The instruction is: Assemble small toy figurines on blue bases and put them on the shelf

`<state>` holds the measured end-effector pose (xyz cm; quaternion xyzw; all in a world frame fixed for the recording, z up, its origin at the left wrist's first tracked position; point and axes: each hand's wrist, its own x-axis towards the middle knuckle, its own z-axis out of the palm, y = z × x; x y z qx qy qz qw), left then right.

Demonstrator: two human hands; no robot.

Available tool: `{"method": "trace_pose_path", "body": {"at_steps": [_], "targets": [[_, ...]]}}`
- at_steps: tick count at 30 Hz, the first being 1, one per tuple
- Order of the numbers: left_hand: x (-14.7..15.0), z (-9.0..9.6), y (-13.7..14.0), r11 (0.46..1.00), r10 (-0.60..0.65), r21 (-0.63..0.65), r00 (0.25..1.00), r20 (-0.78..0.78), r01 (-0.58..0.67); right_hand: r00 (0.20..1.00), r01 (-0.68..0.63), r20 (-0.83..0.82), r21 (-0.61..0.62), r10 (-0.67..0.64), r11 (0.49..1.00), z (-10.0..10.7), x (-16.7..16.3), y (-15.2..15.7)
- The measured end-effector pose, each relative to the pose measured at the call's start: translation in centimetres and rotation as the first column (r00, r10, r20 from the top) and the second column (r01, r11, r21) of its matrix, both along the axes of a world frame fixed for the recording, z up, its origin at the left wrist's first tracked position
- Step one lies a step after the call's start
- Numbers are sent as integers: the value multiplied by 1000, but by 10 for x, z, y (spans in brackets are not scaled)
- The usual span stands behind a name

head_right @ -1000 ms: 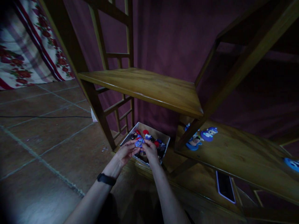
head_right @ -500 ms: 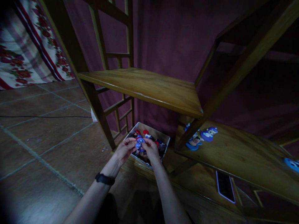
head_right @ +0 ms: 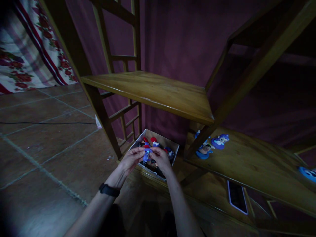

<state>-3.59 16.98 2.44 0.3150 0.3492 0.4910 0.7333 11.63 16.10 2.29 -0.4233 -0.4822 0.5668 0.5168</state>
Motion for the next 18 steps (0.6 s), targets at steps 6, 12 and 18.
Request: {"method": "trace_pose_path", "body": {"at_steps": [6, 12, 18], "targets": [[4, -4, -1, 998, 38, -48, 999, 23, -37, 1000, -9, -8, -17, 9, 1000, 2, -2, -3], [6, -12, 3, 981, 86, -179, 995, 41, -78, 993, 54, -95, -180, -72, 982, -3, -13, -5], [6, -15, 7, 965, 139, -235, 986, 86, -116, 953, 71, -264, -278, -147, 958, -4, -17, -5]]}}
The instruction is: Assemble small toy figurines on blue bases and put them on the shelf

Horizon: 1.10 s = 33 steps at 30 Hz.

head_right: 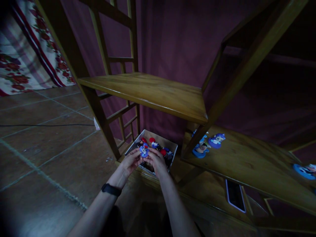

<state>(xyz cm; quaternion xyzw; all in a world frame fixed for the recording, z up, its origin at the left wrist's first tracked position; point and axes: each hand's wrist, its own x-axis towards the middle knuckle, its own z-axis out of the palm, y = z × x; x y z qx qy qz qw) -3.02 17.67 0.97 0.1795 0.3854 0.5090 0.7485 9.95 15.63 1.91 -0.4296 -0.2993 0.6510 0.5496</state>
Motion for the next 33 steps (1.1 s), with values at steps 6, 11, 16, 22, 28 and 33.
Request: {"method": "trace_pose_path", "body": {"at_steps": [6, 11, 16, 22, 28, 33], "targets": [[-4, 2, 1, 1000, -3, -31, 1000, 14, 3, 992, -119, -51, -20, 118, 993, 5, 2, -3], [-1, 5, -1, 999, 19, -28, 999, 39, -18, 992, -104, -63, 22, 105, 994, 6, -1, -4], [1, 6, -1, 1000, 9, 26, 997, 82, -11, 997, -23, -77, 27, 25, 999, 0, -3, -1], [3, 14, -4, 994, -56, 102, 994, 90, 47, 998, 42, -56, 46, -40, 998, -6, -2, 3], [5, 13, -4, 983, -117, 153, 988, 105, 100, 998, 58, 34, 52, -60, 997, -4, -2, 2], [3, 9, -3, 986, -107, 141, 990, 87, 94, 992, 24, 122, 95, -36, 995, -1, -1, 0]]}}
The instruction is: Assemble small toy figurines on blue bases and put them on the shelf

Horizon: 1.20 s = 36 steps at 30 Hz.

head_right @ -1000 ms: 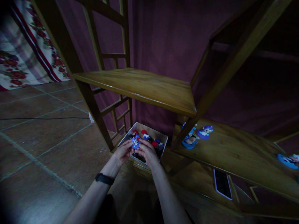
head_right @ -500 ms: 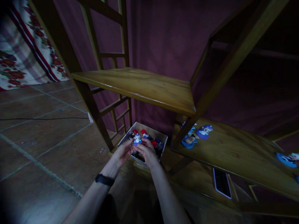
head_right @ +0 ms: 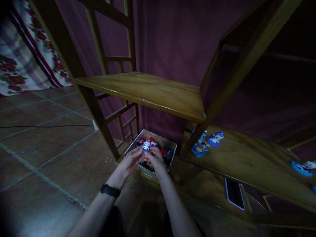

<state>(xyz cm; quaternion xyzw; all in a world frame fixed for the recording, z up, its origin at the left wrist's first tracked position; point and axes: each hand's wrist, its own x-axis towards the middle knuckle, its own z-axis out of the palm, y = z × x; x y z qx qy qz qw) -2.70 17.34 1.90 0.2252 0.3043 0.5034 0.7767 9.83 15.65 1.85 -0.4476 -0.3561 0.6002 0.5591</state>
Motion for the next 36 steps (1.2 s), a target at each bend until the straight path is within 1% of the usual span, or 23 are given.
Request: {"method": "trace_pose_path", "body": {"at_steps": [5, 10, 13, 15, 19, 23, 27, 32, 36], "targets": [[-2, -1, -1, 999, 26, -42, 999, 22, -25, 998, 0, 63, 13, -1, 1000, 1, 1, 0], [-3, -4, 1, 997, 36, -74, 998, 48, -33, 986, 76, 141, 76, -87, 994, 2, 4, 2], [-2, -2, 2, 995, 27, -95, 998, 50, -23, 975, 111, 178, 128, -133, 986, 3, 6, 5], [0, -1, 1, 995, 19, -99, 999, 46, -15, 969, 126, 193, 142, -152, 982, 4, 7, 7], [4, 1, -1, 994, 9, -107, 1000, 6, -8, 973, 143, 165, 123, -162, 982, 6, 9, 9], [7, -1, -3, 997, -13, -77, 1000, -13, 12, 976, 148, 141, 123, -165, 981, 5, 10, 9], [9, -1, -4, 998, 6, -63, 1000, -29, -8, 976, 136, 153, 124, -155, 983, 6, 13, 9], [12, 3, -5, 998, 13, -66, 999, -49, -16, 971, 150, 167, 117, -168, 982, 10, 17, 8], [13, 4, -7, 999, 12, -34, 999, -42, -13, 970, 152, 174, 115, -170, 982, 12, 18, 8]]}}
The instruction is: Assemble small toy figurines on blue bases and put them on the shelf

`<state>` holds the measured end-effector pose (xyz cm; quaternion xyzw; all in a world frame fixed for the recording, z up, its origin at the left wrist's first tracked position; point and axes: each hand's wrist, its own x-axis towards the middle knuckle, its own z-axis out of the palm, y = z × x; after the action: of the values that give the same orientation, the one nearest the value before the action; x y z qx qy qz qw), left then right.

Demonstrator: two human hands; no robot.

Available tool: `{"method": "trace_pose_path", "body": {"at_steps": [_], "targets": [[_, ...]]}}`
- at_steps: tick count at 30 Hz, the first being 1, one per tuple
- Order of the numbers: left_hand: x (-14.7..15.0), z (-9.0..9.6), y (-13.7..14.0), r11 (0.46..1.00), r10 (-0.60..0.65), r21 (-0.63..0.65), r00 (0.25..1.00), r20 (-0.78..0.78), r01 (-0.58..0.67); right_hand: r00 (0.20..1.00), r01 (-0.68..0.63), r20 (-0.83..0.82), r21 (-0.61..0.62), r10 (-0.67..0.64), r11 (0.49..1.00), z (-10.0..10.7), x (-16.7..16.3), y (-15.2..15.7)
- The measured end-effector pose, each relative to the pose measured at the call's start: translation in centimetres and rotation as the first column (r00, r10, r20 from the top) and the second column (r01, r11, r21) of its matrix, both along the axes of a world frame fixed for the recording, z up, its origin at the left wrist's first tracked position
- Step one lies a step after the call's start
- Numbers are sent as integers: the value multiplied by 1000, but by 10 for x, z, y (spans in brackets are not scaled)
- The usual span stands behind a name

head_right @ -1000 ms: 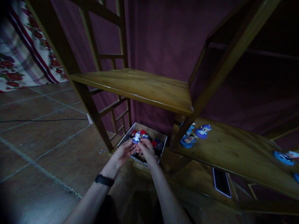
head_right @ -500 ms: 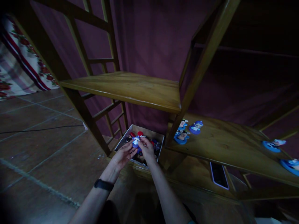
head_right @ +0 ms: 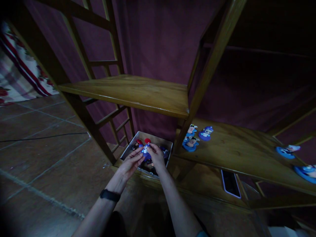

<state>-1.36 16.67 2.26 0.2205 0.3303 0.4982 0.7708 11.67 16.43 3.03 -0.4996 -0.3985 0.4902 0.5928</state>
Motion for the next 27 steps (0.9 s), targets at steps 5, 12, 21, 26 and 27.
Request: {"method": "trace_pose_path", "body": {"at_steps": [5, 12, 21, 26, 27], "targets": [[1, -1, -1, 998, -26, 51, 1000, -9, 26, 1000, -1, -20, 23, 1, 1000, 1, -1, 0], [1, 0, -1, 1000, -9, 26, 999, -40, 10, 998, -56, -9, 23, 57, 998, -4, 3, 4], [1, -1, -2, 998, -21, 59, 999, -24, 22, 992, -110, 69, 75, 105, 991, -3, 9, 3], [-1, -2, -2, 993, -81, 87, 997, -17, 82, 986, -143, 95, 79, 135, 987, 0, 13, 2], [-1, -3, -2, 992, -87, 88, 996, -20, 89, 986, -147, 94, 81, 139, 986, 0, 13, 2]]}}
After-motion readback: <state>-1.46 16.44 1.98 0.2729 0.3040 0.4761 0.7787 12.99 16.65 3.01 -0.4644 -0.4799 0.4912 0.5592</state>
